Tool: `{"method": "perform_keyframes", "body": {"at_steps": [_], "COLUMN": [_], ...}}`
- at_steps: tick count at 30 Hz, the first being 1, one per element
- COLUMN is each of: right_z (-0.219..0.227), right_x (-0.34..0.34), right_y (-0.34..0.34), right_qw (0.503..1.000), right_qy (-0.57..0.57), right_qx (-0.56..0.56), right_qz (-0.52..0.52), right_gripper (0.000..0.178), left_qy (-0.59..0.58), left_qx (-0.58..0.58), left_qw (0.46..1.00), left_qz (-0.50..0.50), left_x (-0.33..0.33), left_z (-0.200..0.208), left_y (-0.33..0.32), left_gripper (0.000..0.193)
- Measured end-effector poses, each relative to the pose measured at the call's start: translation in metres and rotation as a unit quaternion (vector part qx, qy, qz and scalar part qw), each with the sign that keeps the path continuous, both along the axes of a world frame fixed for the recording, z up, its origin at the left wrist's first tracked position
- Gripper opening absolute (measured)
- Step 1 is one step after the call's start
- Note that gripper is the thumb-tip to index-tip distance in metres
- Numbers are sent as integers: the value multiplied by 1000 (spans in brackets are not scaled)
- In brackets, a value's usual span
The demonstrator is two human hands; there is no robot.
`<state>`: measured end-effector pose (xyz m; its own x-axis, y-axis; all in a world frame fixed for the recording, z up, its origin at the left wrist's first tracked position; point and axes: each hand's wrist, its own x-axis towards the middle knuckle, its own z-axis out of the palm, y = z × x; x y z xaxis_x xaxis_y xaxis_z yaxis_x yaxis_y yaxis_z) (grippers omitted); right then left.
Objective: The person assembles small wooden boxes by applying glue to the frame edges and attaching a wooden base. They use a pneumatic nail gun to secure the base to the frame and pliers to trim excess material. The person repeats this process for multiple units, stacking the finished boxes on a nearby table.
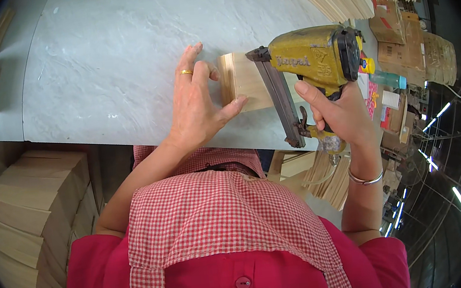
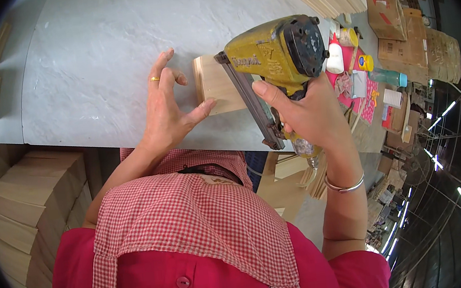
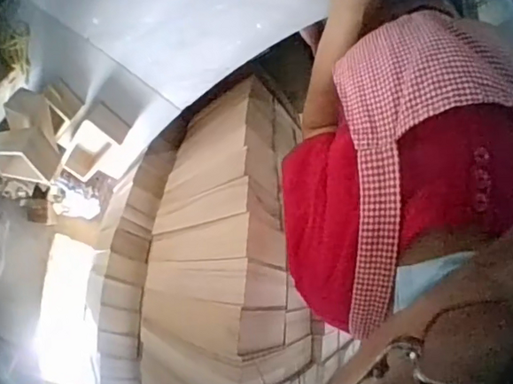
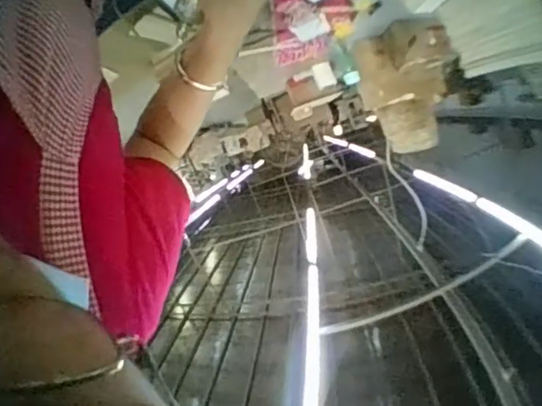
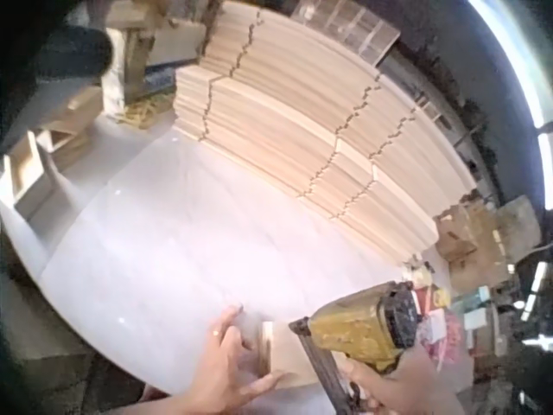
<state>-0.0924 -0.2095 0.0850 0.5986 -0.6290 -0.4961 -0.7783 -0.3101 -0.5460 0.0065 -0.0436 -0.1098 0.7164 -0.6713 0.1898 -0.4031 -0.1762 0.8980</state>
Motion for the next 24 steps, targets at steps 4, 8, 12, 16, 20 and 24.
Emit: {"method": "perform_keyframes", "body": {"at_steps": [4,8,12,16,20,24], "right_z": [2,3,4,11,3,-10], "right_x": [3,3,-11,-51,-94,-132], "right_y": [0,0,2,4,25,45], "right_qw": [1000,999,996,990,978,958], "right_qy": [6,3,-68,-78,-155,-213], "right_qx": [-12,-24,-63,-57,-60,-65], "right_qz": [10,33,13,-101,-128,-181], "right_gripper": [34,33,30,25,24,25], "left_qy": [2,18,29,41,201,292], "left_qx": [4,14,11,-77,-128,-37], "left_qw": [1000,1000,999,996,905,853], "left_qz": [0,-6,10,-30,-352,-430], "left_x": [0,-1,2,1,-39,-73], "left_z": [-1,0,7,17,72,92], "left_y": [0,1,5,23,1,-31], "left_gripper": [62,62,54,38,40,40]}}
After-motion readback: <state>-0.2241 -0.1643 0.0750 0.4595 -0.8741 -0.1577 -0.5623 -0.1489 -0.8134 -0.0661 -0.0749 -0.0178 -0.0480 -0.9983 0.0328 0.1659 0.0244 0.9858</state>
